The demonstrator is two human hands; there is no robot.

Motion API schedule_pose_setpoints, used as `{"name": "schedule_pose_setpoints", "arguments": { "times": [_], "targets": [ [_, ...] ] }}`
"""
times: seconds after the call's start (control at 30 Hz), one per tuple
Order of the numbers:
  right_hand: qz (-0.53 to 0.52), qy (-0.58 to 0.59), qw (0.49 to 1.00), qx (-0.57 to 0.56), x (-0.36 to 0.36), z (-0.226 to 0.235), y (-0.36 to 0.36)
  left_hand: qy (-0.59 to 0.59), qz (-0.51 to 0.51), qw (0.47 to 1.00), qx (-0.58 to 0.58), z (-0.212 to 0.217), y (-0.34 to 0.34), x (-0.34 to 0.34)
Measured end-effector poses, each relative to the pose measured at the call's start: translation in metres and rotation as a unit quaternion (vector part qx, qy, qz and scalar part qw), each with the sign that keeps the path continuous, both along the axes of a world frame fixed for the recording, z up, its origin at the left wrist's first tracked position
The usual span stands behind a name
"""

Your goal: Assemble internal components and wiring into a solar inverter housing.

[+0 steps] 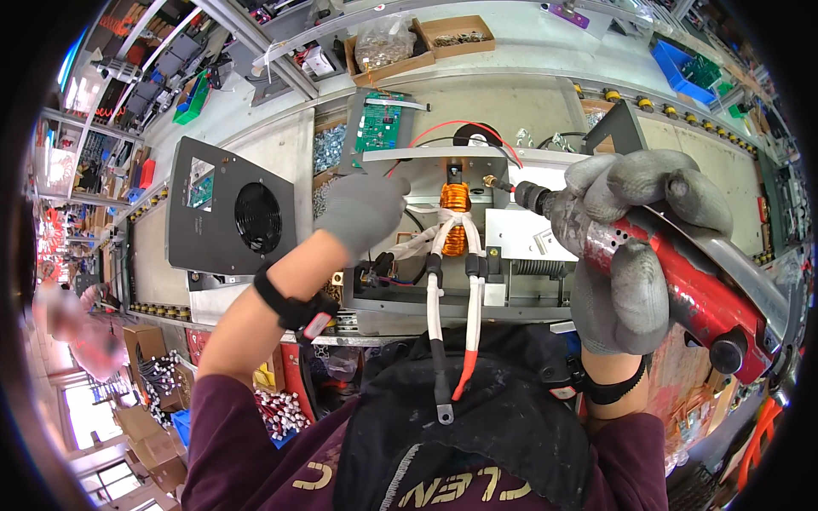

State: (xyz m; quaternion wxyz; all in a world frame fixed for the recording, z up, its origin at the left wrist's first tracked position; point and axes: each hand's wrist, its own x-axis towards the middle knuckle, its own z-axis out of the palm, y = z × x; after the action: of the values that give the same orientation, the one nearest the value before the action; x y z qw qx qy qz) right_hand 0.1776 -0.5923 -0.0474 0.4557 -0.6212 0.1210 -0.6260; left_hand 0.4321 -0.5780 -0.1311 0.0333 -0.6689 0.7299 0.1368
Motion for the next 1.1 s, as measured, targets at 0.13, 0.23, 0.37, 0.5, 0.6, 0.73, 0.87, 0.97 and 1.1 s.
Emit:
{"name": "schedule_pose_setpoints", "arguments": {
  "times": [0.13, 0.23, 0.37, 0.5, 0.6, 0.73, 0.87, 0.97, 1.1],
  "targets": [
    [0.013, -0.027, 1.000, 0.003, -0.011, -0.004, 0.007, -0.281, -0.127, 0.939, 0.152, -0.014, -0.023, -0.037],
    [-0.027, -0.007, 0.999, -0.041, -0.022, -0.005, 0.010, -0.312, -0.122, 0.920, 0.204, -0.019, -0.030, -0.045],
    [-0.046, 0.023, 0.997, -0.058, -0.039, -0.006, 0.010, -0.336, -0.162, 0.915, 0.152, -0.015, -0.024, -0.036],
    [0.005, 0.003, 0.998, -0.057, -0.051, -0.010, 0.006, -0.275, -0.151, 0.947, 0.068, -0.006, -0.012, -0.022],
    [-0.020, -0.010, 0.999, -0.033, -0.054, -0.015, 0.004, -0.138, -0.079, 0.985, 0.063, -0.004, -0.003, -0.016],
    [-0.035, -0.010, 0.999, -0.022, -0.057, -0.022, -0.001, 0.021, -0.010, 0.985, 0.173, -0.005, -0.003, -0.015],
    [-0.041, -0.023, 0.998, 0.027, -0.059, -0.029, -0.002, 0.089, 0.020, 0.971, 0.220, -0.014, 0.003, -0.027],
    [-0.015, -0.053, 0.997, 0.051, -0.059, -0.036, -0.006, 0.147, 0.008, 0.970, 0.195, -0.024, 0.009, -0.033],
    [-0.044, -0.051, 0.996, 0.066, -0.061, -0.041, -0.013, 0.289, 0.092, 0.918, 0.255, -0.039, 0.007, -0.030]
  ]
}}
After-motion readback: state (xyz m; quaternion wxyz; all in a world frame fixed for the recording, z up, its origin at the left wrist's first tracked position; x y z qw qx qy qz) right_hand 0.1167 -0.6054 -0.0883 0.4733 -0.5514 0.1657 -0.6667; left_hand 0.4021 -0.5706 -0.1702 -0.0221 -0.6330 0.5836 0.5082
